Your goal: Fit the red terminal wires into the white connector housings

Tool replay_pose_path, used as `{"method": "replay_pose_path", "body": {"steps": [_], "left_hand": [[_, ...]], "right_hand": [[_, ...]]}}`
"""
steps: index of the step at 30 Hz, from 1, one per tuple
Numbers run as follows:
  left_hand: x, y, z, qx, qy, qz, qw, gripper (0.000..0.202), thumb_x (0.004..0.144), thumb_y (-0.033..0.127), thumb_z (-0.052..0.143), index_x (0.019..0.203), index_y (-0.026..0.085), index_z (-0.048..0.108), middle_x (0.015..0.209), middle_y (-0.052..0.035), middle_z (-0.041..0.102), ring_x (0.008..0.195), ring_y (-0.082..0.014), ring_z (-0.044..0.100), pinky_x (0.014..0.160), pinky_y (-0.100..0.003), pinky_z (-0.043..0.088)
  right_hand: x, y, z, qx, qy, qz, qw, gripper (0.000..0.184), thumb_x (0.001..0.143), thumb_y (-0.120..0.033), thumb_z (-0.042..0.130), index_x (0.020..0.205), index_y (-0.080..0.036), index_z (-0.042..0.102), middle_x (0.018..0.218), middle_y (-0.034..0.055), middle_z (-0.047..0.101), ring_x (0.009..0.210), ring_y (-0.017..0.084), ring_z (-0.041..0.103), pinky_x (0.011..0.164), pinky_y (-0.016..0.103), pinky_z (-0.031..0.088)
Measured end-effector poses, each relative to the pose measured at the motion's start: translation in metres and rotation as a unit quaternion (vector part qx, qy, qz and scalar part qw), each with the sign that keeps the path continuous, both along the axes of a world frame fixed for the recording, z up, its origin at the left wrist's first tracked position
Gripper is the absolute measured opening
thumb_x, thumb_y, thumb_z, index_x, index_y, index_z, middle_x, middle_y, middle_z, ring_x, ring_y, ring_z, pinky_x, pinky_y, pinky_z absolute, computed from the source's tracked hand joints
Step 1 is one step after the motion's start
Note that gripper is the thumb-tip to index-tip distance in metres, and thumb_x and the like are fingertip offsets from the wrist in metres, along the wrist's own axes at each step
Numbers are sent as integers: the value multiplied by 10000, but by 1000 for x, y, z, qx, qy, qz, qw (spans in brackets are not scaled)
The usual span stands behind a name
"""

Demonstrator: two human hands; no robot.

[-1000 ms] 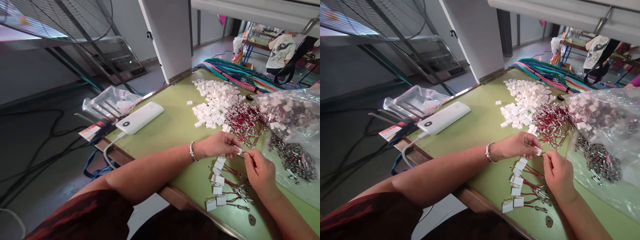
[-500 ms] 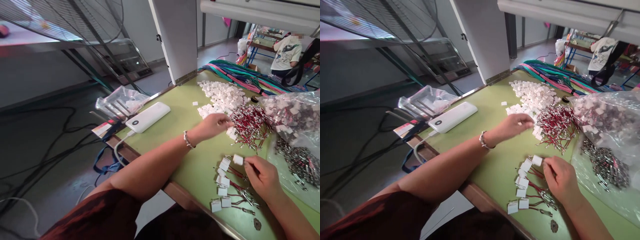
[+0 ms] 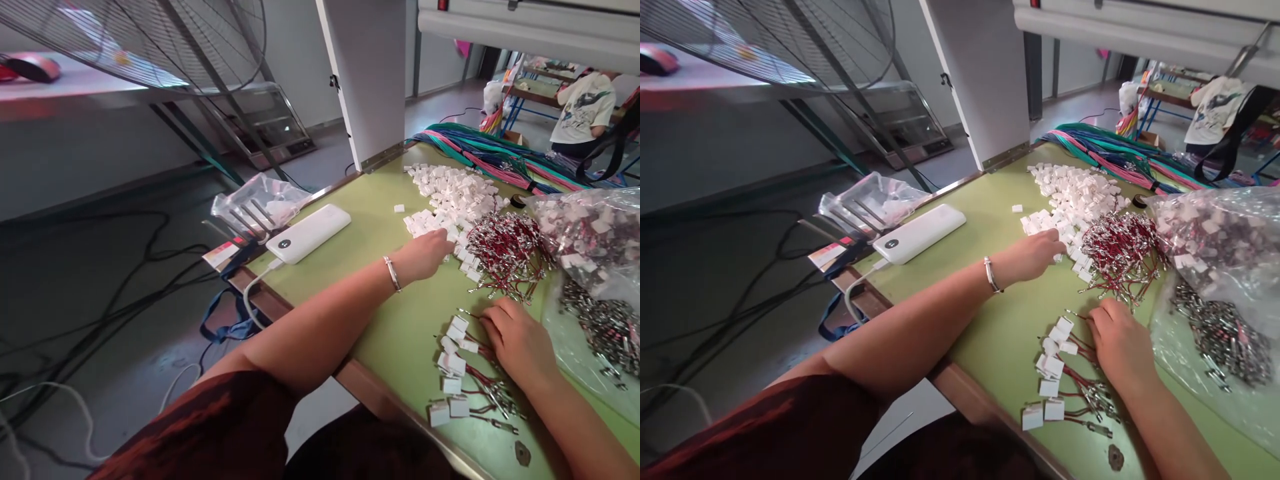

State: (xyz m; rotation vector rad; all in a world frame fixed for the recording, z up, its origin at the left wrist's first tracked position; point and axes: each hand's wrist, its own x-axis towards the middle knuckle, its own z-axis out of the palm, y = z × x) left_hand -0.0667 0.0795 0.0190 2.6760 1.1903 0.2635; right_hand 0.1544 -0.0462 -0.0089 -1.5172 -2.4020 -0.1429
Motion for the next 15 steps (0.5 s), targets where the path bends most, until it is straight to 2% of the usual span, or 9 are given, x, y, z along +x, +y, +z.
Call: {"method": "replay_pose_path", "body": {"steps": [2,5,8,12,15], "left_hand": [[-5,4,1,0,19,-35,999,246,838,58,504,1025,136,643,976,-94,546,843,-177,542,729,-275,435],[-8,7,3,3,32,-44,999,224,864,139,546,1069,151,636,980,-87,548,872,-187,542,750,-287,432],[-3,5,3,23,19,-46,998,183,858,259,607,992,138,639,998,-96,554,920,-213,532,777,-312,436],[9,-4,1,54,-30,-88,994,136,813,260,641,840,132,605,964,-99,573,906,-214,520,798,-329,434],[14,-12,3,2,-105,-99,990,100,789,225,635,807,152,568,837,-48,591,775,-163,526,712,-296,436]], "right_hand": [[-2,-2,1,-8,-17,-18,1000,257,947,-273,414,809,-200,618,865,66,629,728,200,589,568,309,409],[-1,-4,4,-28,0,-57,998,230,933,-264,396,811,-202,581,877,66,636,675,187,587,540,301,376],[4,-5,7,-48,59,-132,988,176,899,-288,411,821,-214,551,811,54,654,633,192,582,532,298,354],[9,-6,11,-137,168,-190,958,180,871,-363,434,822,-228,542,693,24,654,591,188,568,550,292,369],[10,-5,17,-190,279,-197,920,229,843,-407,455,814,-217,578,683,20,645,605,176,562,566,282,403]]}}
